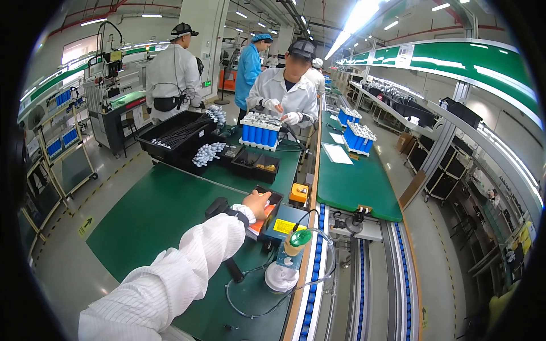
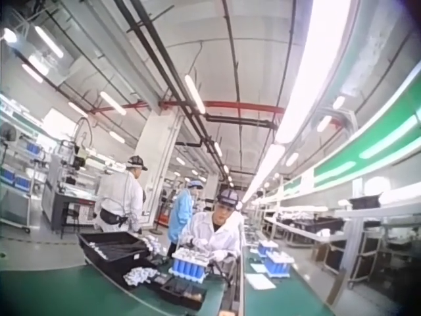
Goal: The person picks up several tubes from a container, places them into a box, and wipes the work surface with a cloth. They then pick up a small blue object and use shears to cut a wire.
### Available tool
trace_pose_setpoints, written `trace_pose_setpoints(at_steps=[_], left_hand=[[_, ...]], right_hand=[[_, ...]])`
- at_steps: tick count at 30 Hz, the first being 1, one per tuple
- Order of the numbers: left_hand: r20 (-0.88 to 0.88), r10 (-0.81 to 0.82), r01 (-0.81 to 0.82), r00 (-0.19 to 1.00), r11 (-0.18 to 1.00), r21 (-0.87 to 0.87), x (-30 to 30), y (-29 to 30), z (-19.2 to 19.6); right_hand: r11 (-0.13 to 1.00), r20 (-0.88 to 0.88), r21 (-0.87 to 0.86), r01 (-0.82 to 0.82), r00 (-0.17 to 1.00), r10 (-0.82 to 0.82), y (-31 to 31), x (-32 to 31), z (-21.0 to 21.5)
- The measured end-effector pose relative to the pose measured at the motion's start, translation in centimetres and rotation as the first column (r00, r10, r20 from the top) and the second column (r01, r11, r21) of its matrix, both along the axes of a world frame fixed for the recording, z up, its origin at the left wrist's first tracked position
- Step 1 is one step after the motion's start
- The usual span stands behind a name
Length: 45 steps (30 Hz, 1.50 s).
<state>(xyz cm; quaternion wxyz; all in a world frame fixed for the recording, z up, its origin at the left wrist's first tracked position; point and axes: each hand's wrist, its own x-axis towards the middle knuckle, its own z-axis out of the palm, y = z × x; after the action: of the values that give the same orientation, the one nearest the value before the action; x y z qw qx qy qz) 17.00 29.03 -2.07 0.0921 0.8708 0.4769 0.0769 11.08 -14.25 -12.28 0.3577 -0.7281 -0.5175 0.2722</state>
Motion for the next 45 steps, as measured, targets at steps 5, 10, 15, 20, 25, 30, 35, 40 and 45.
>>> trace_pose_setpoints(at_steps=[5, 10, 15, 20, 25, 30, 35, 40, 45], left_hand=[[0.021, -0.043, 0.04, 0.999, 0.991, 0.128, -0.3, -1.0, 1.6], [0.143, -0.102, 0.113, 0.984, 0.991, -0.068, -1.7, 1.9, 0.6], [0.028, -0.114, 0.117, 0.993, 0.981, -0.158, -0.5, 2.1, 1.2], [-0.137, -0.072, 0.046, 0.988, 0.982, -0.186, 1.6, 1.2, 2.2], [-0.248, -0.087, 0.004, 0.965, 0.948, -0.319, 1.7, 2.9, 1.2], [-0.319, -0.135, 0.003, 0.938, 0.924, -0.383, 2.1, 2.7, 2.6], [-0.379, -0.184, -0.001, 0.907, 0.899, -0.438, 2.1, 2.7, 3.5], [-0.245, -0.15, 0.052, 0.958, 0.929, -0.366, 1.5, 2.5, 2.6], [-0.262, -0.146, 0.044, 0.954, 0.933, -0.357, 1.9, 1.9, 2.7]], right_hand=[[0.999, -0.015, -0.036, 0.015, 1.0, -0.015, 0.2, 0.1, 0.1], [0.999, -0.024, -0.051, 0.004, 1.0, -0.005, 0.0, -0.2, -0.4], [0.997, 0.0, -0.078, 0.013, 1.0, -0.013, 0.2, 0.3, 0.2], [0.996, -0.011, -0.09, 0.021, 1.0, -0.022, 0.5, 0.5, 0.6], [0.996, -0.035, -0.089, 0.007, 0.999, -0.011, 0.5, 0.2, 0.3], [0.996, -0.053, -0.078, 0.033, 0.998, -0.037, 0.3, 0.0, 0.4], [0.994, -0.037, -0.103, 0.045, 0.998, -0.049, 0.4, -0.2, 0.9], [0.996, -0.056, -0.088, 0.029, 0.998, -0.034, 0.5, -0.1, 0.6], [0.997, -0.029, -0.065, 0.033, 0.999, -0.035, 0.3, 0.1, 0.3]])
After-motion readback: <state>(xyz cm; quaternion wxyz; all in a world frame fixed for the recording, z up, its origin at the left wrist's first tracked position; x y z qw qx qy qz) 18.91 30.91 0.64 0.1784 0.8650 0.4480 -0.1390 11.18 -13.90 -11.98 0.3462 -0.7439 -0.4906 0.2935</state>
